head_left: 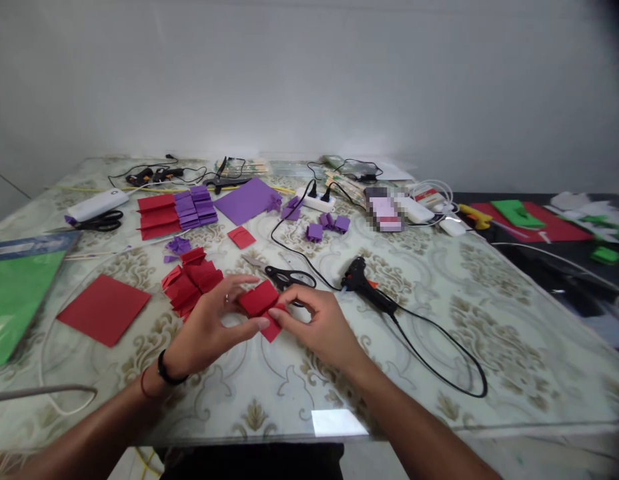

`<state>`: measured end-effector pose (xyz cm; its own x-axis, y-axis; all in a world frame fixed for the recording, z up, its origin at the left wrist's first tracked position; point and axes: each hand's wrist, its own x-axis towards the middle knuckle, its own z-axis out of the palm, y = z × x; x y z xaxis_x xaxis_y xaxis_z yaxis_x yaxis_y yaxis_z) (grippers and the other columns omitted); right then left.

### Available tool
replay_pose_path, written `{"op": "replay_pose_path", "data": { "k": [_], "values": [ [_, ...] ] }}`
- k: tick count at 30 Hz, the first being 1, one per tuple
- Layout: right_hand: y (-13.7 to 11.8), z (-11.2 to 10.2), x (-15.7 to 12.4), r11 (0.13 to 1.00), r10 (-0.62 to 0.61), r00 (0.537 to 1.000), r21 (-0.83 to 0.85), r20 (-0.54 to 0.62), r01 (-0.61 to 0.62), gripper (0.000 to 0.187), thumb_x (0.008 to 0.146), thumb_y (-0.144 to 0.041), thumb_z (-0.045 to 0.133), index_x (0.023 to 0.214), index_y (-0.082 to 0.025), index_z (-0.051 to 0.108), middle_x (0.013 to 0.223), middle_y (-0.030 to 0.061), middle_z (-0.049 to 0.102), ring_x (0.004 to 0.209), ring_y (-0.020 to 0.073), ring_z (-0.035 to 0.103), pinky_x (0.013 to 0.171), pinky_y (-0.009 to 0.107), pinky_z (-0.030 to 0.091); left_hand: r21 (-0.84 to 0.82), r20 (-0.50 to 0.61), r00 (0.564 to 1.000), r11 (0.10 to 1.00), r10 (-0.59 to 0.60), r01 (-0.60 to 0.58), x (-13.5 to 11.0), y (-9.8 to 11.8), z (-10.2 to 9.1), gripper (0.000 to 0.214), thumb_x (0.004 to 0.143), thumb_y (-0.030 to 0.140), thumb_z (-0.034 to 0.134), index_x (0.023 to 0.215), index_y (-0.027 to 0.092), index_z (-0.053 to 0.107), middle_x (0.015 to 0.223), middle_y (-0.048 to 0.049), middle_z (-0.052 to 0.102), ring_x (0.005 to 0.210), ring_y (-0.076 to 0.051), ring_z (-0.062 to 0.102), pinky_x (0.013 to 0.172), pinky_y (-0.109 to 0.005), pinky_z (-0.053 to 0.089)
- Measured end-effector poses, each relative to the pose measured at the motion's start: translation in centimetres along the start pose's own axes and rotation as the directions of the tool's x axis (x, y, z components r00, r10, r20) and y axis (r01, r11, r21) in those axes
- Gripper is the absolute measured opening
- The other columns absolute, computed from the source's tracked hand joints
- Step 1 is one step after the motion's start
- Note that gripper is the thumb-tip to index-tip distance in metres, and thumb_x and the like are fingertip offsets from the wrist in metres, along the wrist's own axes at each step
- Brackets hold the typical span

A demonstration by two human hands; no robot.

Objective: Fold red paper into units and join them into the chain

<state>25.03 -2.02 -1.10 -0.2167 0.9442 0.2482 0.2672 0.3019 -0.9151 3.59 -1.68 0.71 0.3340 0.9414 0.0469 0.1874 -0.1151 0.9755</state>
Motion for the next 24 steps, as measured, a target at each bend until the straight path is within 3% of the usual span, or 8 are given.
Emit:
{"op": "replay_pose_path", "data": {
  "k": [2, 5, 14, 24],
  "values": [
    [-0.1, 0.1, -0.1, 1.000, -0.018, 1.000, -0.025, 0.009, 0.018, 0.009, 0.088, -0.023, 0.074, 0.081, -0.021, 0.070, 0.079, 0.0001, 0.072, 0.074, 0.0169, 0.066, 0.073, 0.030, 0.049, 0.121, -0.007, 1.000, 0.992, -0.029, 0.030, 0.2, -0.1, 0.0, 0.032, 0.084, 0.031, 0.080, 0.113, 0.021, 0.068, 0.106, -0.0052, 0.076, 0.101, -0.024, 0.071, 0.087, -0.034, 0.055],
    [0.1, 0.5, -0.3, 1.000, -0.003, 1.000, -0.004, -0.010, 0.003, 0.007, 0.088, -0.025, 0.075, 0.087, -0.022, 0.068, 0.084, 0.0002, 0.072, 0.079, 0.0176, 0.067, 0.077, 0.031, 0.051, 0.169, 0.040, 0.997, 0.984, -0.061, 0.054, 0.3, -0.2, 0.0, 0.019, 0.089, 0.035, 0.073, 0.099, 0.019, 0.072, 0.095, -0.0035, 0.077, 0.090, -0.022, 0.071, 0.080, -0.032, 0.054],
    [0.1, 1.2, -0.7, 0.986, 0.054, 0.998, 0.162, -0.019, -0.051, 0.014, 0.089, -0.025, 0.076, 0.101, -0.023, 0.068, 0.089, 0.0005, 0.074, 0.084, 0.0177, 0.072, 0.081, 0.031, 0.056, 0.136, 0.105, 0.990, 0.988, -0.090, 0.075, 0.2, -0.6, 0.1, 0.020, 0.090, 0.037, 0.073, 0.090, 0.017, 0.078, 0.086, -0.0033, 0.079, 0.082, -0.020, 0.070, 0.075, -0.029, 0.052],
    [0.7, 1.0, -0.8, 0.987, 0.006, 1.000, 0.163, -0.017, -0.003, 0.014, 0.090, -0.031, 0.079, 0.101, -0.024, 0.073, 0.095, 0.0024, 0.075, 0.088, 0.0188, 0.072, 0.082, 0.032, 0.057, 0.177, 0.083, 0.996, 0.984, -0.014, -0.001, 0.1, -0.6, -0.1, 0.015, 0.089, 0.030, 0.073, 0.083, 0.017, 0.078, 0.078, -0.0022, 0.075, 0.074, -0.017, 0.065, 0.069, -0.027, 0.048]
  ]
}}
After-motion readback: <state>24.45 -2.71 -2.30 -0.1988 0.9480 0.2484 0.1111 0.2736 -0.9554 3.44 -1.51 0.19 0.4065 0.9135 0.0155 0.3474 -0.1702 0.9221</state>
